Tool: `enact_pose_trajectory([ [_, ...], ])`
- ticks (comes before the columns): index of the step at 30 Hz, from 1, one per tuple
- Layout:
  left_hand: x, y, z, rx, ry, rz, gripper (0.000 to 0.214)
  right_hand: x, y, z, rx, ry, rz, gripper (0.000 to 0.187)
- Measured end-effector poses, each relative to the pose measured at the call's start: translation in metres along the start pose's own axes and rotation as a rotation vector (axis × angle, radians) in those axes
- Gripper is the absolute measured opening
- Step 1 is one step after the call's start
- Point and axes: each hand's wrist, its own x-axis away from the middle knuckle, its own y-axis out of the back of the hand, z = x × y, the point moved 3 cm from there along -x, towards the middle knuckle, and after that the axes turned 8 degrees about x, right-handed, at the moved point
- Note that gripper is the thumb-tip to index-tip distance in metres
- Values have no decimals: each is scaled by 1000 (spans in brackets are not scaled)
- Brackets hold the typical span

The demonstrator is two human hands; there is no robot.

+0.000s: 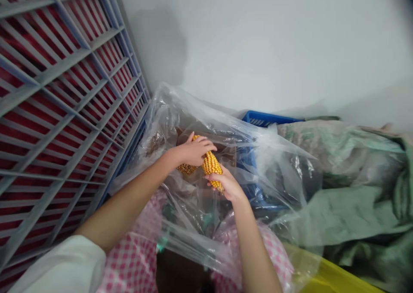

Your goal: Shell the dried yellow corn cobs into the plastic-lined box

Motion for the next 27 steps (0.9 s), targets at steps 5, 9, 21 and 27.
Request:
enact_pose_trajectory([
  [5,-3,0,-11,-386,-36,32,51,5,6,1,63,-34,79,37],
  [9,7,-13,-5,-468,-167,217,28,11,1,-9,192,-54,184,40],
  [21,33,-28,-2,-298,82,341,33,25,-22,-6,1539,274,-418,32],
  [27,38,-39,5,-318,51,261,28,23,-25,-9,1512,252,-394,36],
])
